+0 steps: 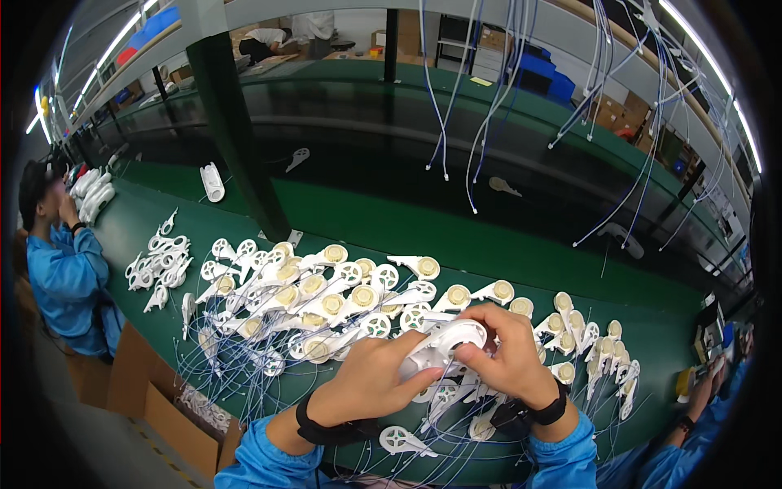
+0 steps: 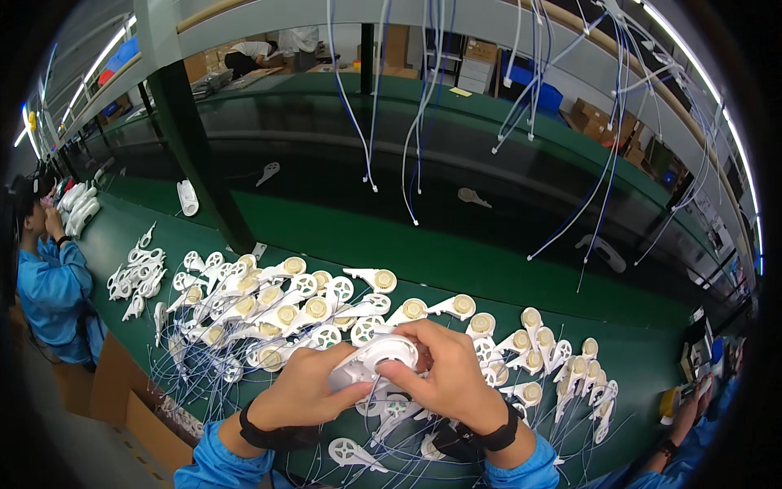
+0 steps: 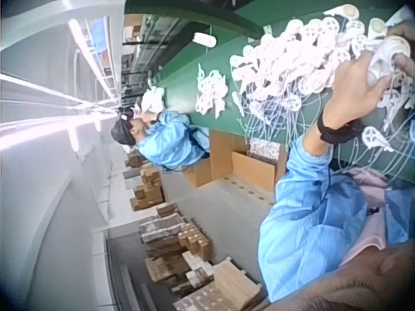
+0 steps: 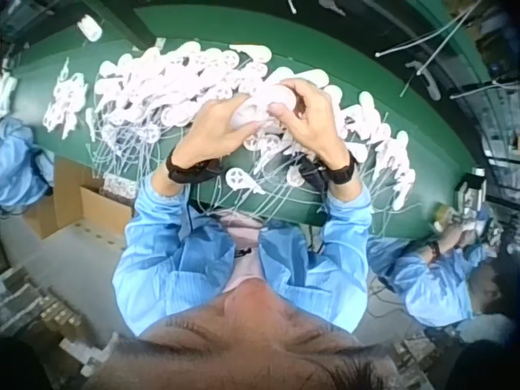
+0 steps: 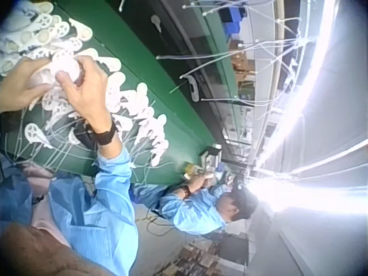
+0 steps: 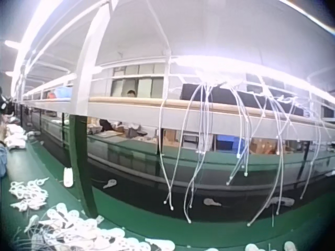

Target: The worker is assembling small white electronic parts with attached blue and green wires at a long factory workbench.

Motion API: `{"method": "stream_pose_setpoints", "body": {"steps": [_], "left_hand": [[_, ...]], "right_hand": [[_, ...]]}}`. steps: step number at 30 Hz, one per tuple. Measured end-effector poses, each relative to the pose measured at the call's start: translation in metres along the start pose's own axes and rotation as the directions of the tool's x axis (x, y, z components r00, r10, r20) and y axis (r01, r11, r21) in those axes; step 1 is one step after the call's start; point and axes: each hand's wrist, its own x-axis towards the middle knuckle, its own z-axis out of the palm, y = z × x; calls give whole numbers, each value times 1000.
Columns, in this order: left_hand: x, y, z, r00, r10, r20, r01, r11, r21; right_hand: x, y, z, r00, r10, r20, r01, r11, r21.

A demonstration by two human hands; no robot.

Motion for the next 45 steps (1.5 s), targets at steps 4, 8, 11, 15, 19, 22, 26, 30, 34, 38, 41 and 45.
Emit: {"method": "stream_pose_setpoints", "body": {"steps": [4, 8, 11, 15, 19, 22, 26, 30, 34, 38, 41, 45], "left_hand": [[-1, 0, -9, 997, -72, 40, 75, 993, -86], [-1, 1, -15, 996, -65, 53, 71, 992, -106], [-2, -2, -19, 994, -84, 65, 91, 991, -103], [1, -10, -13, 991, -126, -32, 126, 992, -2], [5, -7, -23, 984, -133, -118, 142, 987, 74], [11, -22, -22, 890, 73, -451, 3, 986, 165], [7, -26, -27, 886, 56, -461, 13, 989, 146], [13, -33, -24, 892, 45, -449, 24, 989, 147], [15, -39, -27, 904, 4, -428, 58, 990, 131], [15, -42, -40, 931, -23, -364, 97, 978, 185], [26, -47, -57, 956, 20, -294, 87, 934, 346], [51, -71, -80, 988, -79, -136, 140, 834, 533]], "right_hand": [[3, 5, -2, 981, 47, 189, -26, 994, -109], [8, 10, 1, 971, 70, 229, -83, 996, 45], [11, 12, 9, 973, 56, 222, -79, 992, 97], [24, 26, 10, 964, 129, 233, -151, 985, 80], [56, 67, -1, 874, 458, 162, -486, 823, 293], [82, 112, -41, 740, 664, 105, -623, 619, 478], [110, 169, -76, 692, 709, 139, -684, 582, 440], [120, 226, -124, 800, 577, -166, -595, 723, -351], [137, 272, -152, 901, 258, -348, -431, 452, -781], [171, 295, -163, 919, 124, -374, -392, 385, -836], [174, 350, -204, 979, -24, -202, -185, 302, -935], [159, 369, -204, 940, -32, -338, -296, 413, -861]]}}
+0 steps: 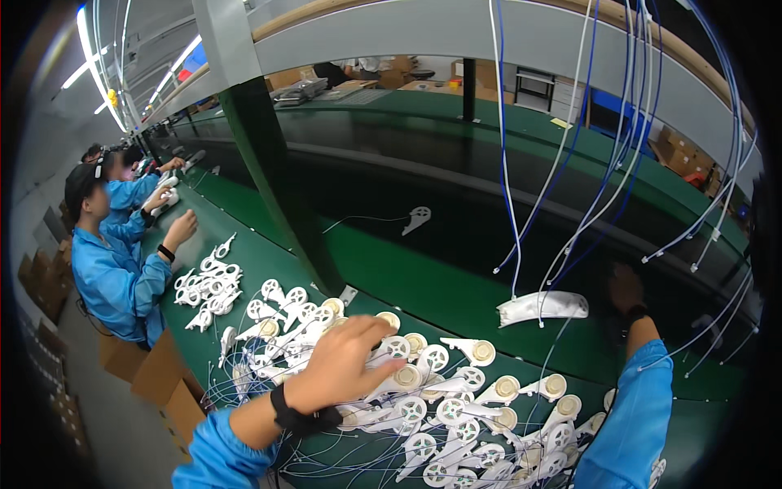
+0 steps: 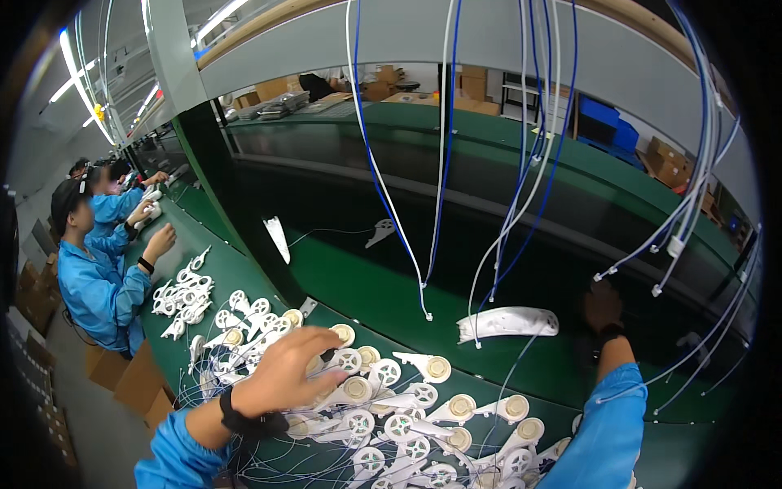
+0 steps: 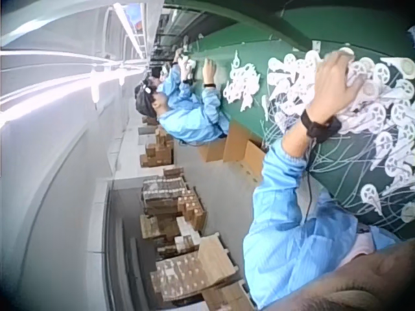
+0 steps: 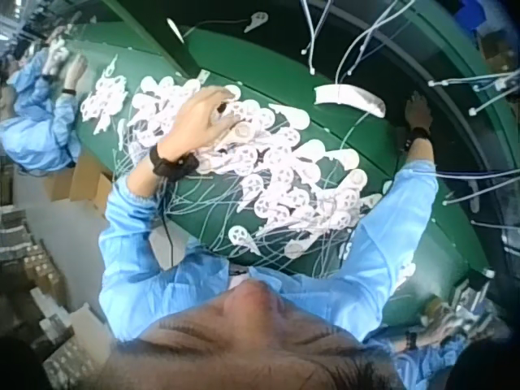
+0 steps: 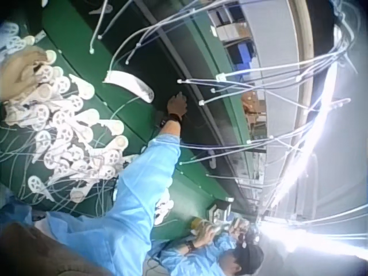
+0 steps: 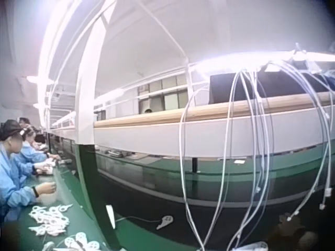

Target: The worker is assembling small white electronic parts with attached blue and green wires at a long factory workbench.

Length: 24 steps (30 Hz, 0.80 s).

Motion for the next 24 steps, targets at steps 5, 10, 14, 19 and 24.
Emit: {"method": "stream_pose_setpoints", "body": {"steps": [5, 10, 14, 19, 24], "left_hand": [[58, -58, 12, 977, -155, 143, 142, 985, 95], [125, -80, 41, 943, -243, 229, 199, 960, 199], [172, -92, 69, 949, -264, 175, 207, 935, 289], [208, -112, 107, 950, -281, 133, 225, 917, 330], [207, -113, 119, 966, -230, 116, 192, 943, 273]], "right_hand": [[-3, -27, -52, 956, 121, 269, -84, 986, -143], [-23, -22, -83, 976, -18, 219, 17, 1000, 6], [-69, -34, -135, 942, -336, 24, 326, 927, 188], [-143, -76, -226, 896, -436, 83, 400, 875, 274], [-170, -134, -279, 775, -585, 238, 478, 790, 384]]}}
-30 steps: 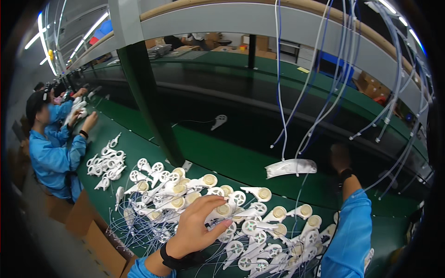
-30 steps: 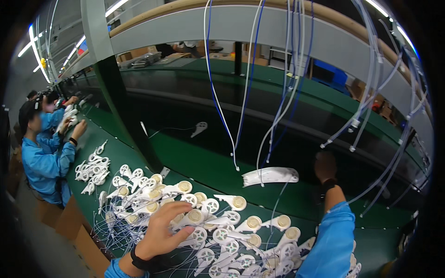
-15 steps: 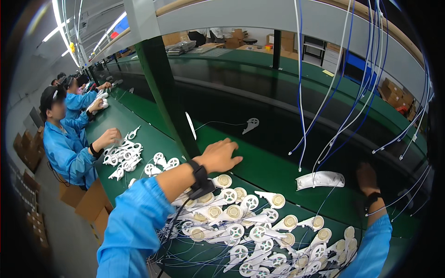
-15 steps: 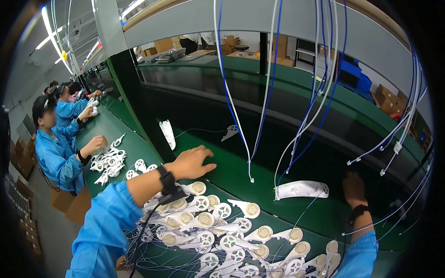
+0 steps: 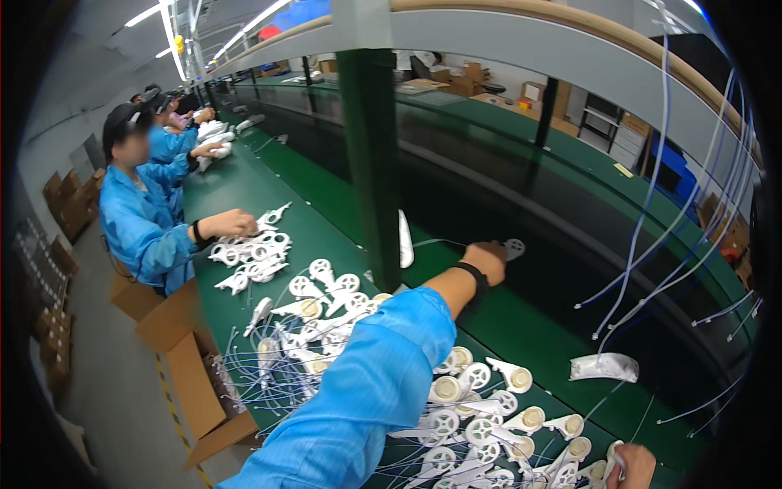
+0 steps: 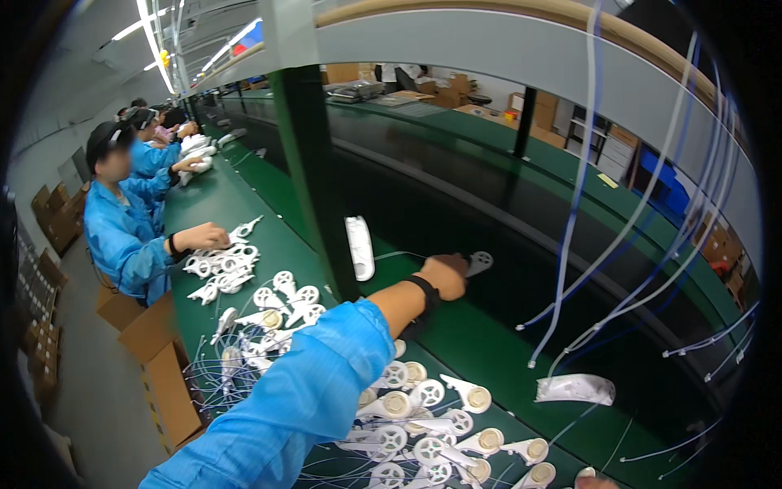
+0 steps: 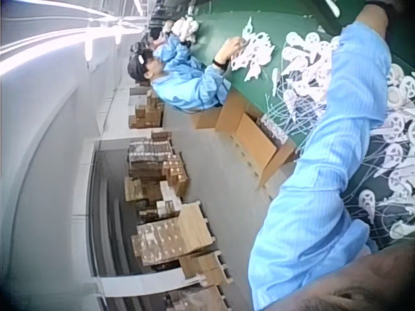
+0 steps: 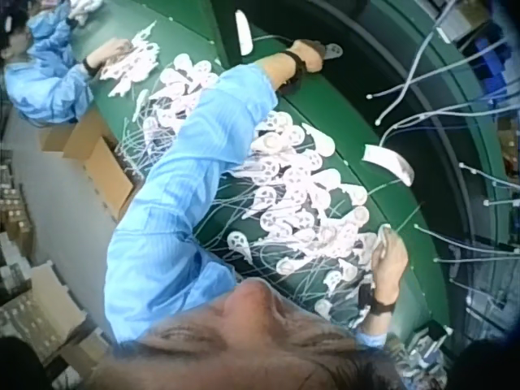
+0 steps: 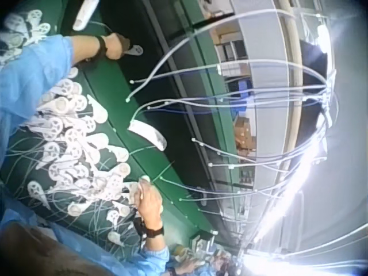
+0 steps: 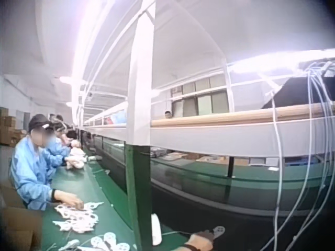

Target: The worker is assembling small white electronic parts with attached blue and green wires at a long factory workbench.

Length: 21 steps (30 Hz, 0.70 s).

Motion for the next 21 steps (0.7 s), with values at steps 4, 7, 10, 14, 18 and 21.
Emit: {"method": "stream_pose_setpoints", "body": {"steps": [4, 7, 10, 14, 18, 21], "left_hand": [[-26, 24, -41, 975, 133, -179, -154, 982, -111], [-55, 45, -78, 977, 158, -144, -180, 971, -154], [-100, 53, -122, 965, 229, -132, -256, 932, -257], [-184, 57, -172, 886, 340, -316, -432, 853, -293], [-263, 58, -200, 877, 411, -250, -450, 884, -127], [-313, 49, -199, 898, 423, -117, -425, 905, 13]], "right_hand": [[0, -29, -9, 999, -5, 52, -2, 991, 136], [0, -44, -11, 997, -66, 34, 61, 987, 148], [8, -65, -17, 984, -173, 41, 165, 974, 156], [25, -102, -27, 910, -396, -120, 414, 880, 233], [33, -127, -34, 879, -430, -205, 468, 859, 209], [34, -139, -32, 851, -457, -260, 504, 850, 155]]}}
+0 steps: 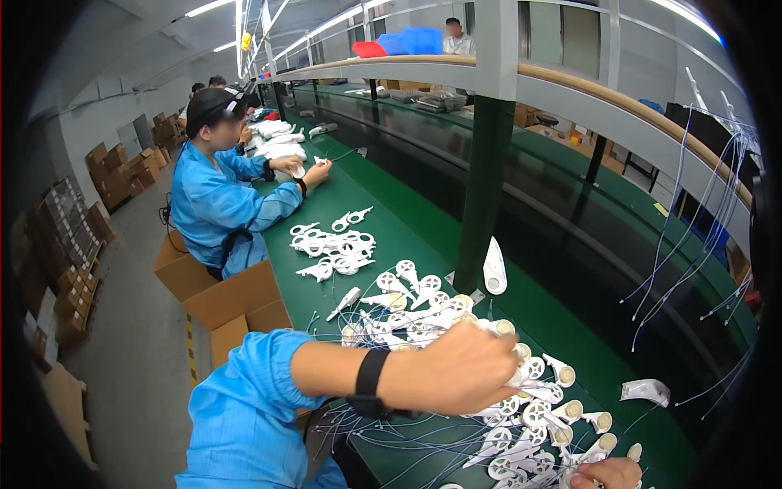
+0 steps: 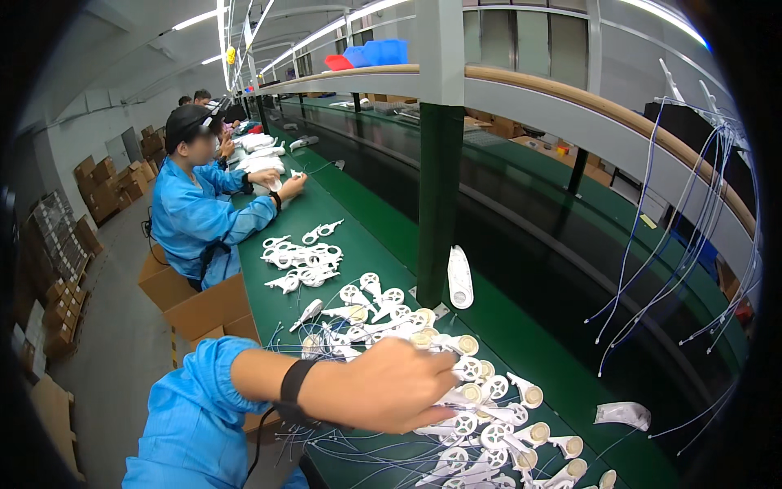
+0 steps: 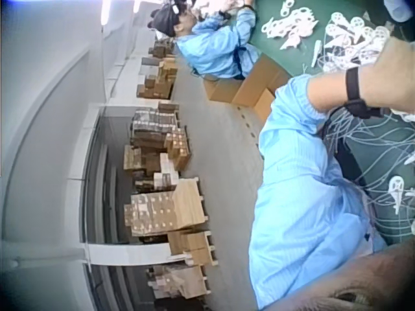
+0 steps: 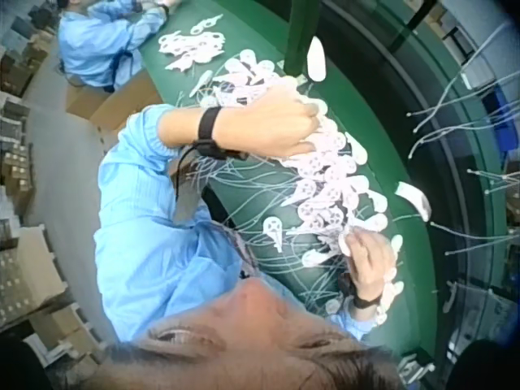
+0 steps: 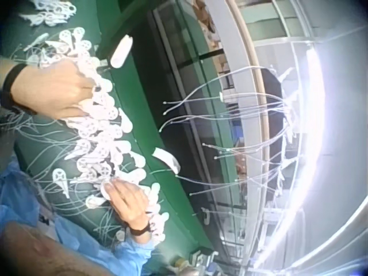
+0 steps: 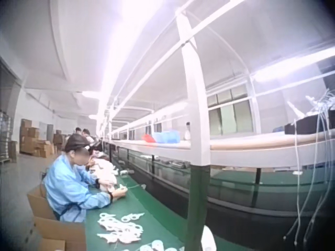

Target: The worker is assembling small white electronic parts with attached blue and green wires at a long factory workbench.

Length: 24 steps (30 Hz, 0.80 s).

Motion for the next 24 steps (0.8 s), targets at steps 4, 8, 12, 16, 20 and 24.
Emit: {"method": "stream_pose_setpoints", "body": {"steps": [4, 8, 12, 16, 20, 24], "left_hand": [[-44, 6, 39, 980, -10, 197, 14, 1000, -18], [-66, 9, 57, 923, 29, 384, 3, 997, -82], [-58, 0, 39, 930, 112, 351, -29, 971, -235], [-31, -2, 9, 965, 30, 261, 75, 920, -383], [12, -40, 34, 993, -27, 119, 41, 992, -116], [60, -96, 87, 999, -23, 49, 11, 972, 236]], "right_hand": [[2, -7, 5, 997, -2, -82, -4, 998, -68], [-1, -11, 10, 987, 41, -154, -46, 998, -34], [-7, -11, 19, 963, 142, -231, -137, 990, 37], [-2, -13, 18, 936, 240, -256, -214, 969, 127], [-8, -7, 21, 916, 266, -302, -228, 961, 155], [-7, -4, 20, 915, 299, -272, -253, 948, 192]]}}
